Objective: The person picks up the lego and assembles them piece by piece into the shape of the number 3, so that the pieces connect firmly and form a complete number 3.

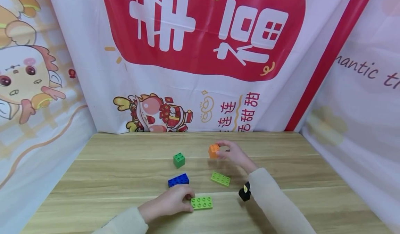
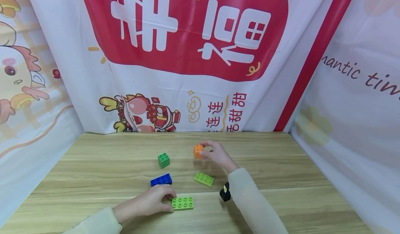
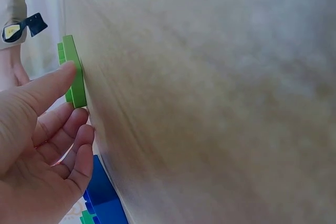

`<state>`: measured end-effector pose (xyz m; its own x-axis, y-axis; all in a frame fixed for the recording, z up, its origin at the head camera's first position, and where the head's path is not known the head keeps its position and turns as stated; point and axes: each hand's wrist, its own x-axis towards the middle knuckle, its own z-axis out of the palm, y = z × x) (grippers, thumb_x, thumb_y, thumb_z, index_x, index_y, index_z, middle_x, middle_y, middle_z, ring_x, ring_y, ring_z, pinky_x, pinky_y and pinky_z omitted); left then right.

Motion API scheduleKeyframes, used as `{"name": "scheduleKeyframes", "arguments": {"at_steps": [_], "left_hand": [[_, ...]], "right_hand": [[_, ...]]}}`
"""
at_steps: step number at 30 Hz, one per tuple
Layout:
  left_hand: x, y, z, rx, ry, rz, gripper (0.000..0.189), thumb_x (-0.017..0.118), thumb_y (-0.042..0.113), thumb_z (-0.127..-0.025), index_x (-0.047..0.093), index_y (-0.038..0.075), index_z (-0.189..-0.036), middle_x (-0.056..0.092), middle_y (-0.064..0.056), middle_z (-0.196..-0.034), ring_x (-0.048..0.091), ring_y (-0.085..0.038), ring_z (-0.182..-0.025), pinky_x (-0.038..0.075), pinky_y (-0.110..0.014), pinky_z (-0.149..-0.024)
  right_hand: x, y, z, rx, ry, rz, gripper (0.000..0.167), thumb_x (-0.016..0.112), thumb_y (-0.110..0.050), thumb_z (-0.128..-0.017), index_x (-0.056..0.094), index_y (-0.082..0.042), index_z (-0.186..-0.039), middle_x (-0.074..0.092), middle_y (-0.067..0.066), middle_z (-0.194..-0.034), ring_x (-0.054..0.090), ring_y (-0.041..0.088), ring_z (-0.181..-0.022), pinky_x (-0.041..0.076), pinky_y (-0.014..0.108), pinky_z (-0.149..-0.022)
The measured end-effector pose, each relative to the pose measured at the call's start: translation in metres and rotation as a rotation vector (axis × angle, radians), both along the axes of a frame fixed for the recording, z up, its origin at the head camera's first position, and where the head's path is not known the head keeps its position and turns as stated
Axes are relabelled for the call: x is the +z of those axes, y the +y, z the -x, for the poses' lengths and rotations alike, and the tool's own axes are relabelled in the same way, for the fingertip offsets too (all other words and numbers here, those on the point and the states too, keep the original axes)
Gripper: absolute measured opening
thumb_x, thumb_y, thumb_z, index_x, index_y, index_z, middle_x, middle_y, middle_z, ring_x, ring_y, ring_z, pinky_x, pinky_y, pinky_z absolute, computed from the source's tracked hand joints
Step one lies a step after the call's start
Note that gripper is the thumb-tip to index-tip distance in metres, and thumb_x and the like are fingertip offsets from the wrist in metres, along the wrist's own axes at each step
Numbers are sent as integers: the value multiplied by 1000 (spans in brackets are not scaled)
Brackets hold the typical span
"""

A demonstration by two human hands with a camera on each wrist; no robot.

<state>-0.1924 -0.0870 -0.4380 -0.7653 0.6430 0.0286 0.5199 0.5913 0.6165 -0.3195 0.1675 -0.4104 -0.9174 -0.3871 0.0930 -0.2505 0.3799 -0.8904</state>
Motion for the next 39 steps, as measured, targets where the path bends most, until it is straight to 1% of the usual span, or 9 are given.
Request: {"name": "scheduleKeyframes", "arguments": {"at_steps": [4,10,14,19,26,29,33,36,39], "left_hand": [[0,-1,-1,-1,2,0,26,77,22,-73,66,12,-95,54,13,-81,49,-2,-72,43,-20,-65],[-1,-1,0,-1,13,2,26,77,21,-73,66,12,-94,54,13,-80,48,-2,-72,43,-19,-64],[-1,-1,0,1,22,1,26,78,21,-73,67,11,-94,54,14,-80,49,-2,-72,43,-19,-64],[1,-1,0,3,28,7,26,78,22,-73,67,11,-94,55,13,-80,49,-2,-72,43,-20,-65],[0,-1,0,4,14,9,26,78,22,-73,66,11,-94,55,13,-80,49,-2,-72,44,-20,-65],[0,0,0,0,18,6,26,78,22,-73,66,10,-93,54,13,-80,49,-2,-72,44,-20,-65],[0,0,0,-2,12,5,26,77,22,-73,67,10,-94,54,13,-80,49,-2,-72,43,-20,-65],[1,-1,1,-1,2,5,26,77,21,-73,67,10,-95,54,13,-80,49,-2,-72,43,-20,-65],[1,-1,1,-1,4,5,26,77,21,-73,67,10,-95,54,13,-80,49,-2,-72,43,-20,-65]], "right_hand": [[4,1,-7,15,21,2,45,64,-9,-86,50,1,-128,52,19,-124,62,39,-83,51,42,-74],[9,1,-17,-24,-7,4,46,67,-13,-84,52,-5,-127,55,14,-121,62,38,-84,49,48,-77],[13,1,-24,-30,-12,5,46,68,-14,-83,53,-7,-126,54,13,-122,61,36,-85,49,47,-78],[18,-1,-33,-14,3,20,46,68,-13,-83,53,-6,-125,54,15,-121,62,34,-83,50,45,-77],[22,-7,-43,18,21,38,42,69,-15,-82,56,-6,-122,56,13,-119,62,38,-81,49,47,-76],[22,-9,-46,22,37,28,42,69,-15,-82,56,-6,-121,56,13,-117,62,34,-78,49,47,-75],[23,-10,-53,33,54,20,43,69,-14,-83,55,-3,-122,55,14,-118,63,26,-76,51,42,-72],[24,-11,-59,42,72,13,43,69,-15,-82,55,-4,-122,55,13,-118,62,21,-77,51,33,-71],[30,-13,-68,44,72,-8,42,69,-15,-83,56,-4,-121,56,13,-117,61,20,-78,51,31,-70]]}}
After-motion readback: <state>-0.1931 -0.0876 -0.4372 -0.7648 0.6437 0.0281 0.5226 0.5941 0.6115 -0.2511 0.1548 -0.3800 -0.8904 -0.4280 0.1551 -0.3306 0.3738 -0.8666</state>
